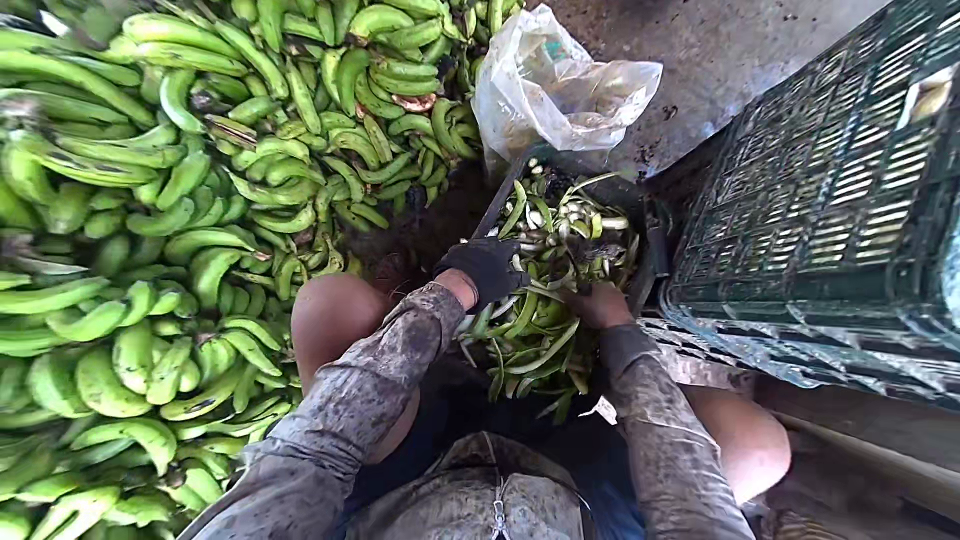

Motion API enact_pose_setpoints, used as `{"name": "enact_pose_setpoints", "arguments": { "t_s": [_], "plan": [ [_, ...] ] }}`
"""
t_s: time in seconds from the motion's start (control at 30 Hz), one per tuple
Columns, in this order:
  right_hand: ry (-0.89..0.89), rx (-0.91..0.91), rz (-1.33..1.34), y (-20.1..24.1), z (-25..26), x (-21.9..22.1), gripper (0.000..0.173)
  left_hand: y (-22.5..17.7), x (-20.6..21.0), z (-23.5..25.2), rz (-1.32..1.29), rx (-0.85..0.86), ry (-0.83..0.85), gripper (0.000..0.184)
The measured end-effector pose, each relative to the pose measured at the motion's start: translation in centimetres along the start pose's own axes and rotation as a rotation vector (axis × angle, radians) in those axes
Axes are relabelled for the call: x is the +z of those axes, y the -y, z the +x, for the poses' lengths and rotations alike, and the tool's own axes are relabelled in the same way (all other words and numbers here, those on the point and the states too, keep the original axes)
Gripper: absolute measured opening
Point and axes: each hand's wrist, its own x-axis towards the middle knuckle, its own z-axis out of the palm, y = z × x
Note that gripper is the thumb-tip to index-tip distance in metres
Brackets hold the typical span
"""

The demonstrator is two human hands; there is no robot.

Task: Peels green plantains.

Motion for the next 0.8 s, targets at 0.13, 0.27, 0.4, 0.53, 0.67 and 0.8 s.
{"name": "enact_pose_setpoints", "arguments": {
  "t_s": [0.13,0.27,0.4,0.53,0.67,0.8],
  "plan": [
    [0.0,0.013,0.148,-1.3,1.0,5.4,0.06,-0.5,1.3,-0.4,0.02,0.022,0.013,0.066],
    [-0.069,-0.127,0.182,-0.6,-2.7,5.8,0.063,-0.1,2.0,-1.1,-0.015,0.058,-0.023,0.067],
    [-0.176,-0.188,0.277,-0.7,-5.4,3.6,0.061,0.4,1.8,-2.2,-0.045,-0.005,-0.073,0.064],
    [-0.343,-0.106,0.546,-2.7,-6.2,1.1,0.053,0.5,1.9,-3.4,-0.231,0.04,-0.287,0.051],
    [-0.381,-0.173,0.685,-1.6,-8.3,-0.8,0.068,-0.9,3.5,-3.7,-0.842,0.181,-0.341,0.042],
    [-0.312,-0.336,0.632,1.1,-10.2,-1.7,0.073,-2.1,5.5,-5.3,-1.209,0.319,-0.113,0.055]
  ]
}}
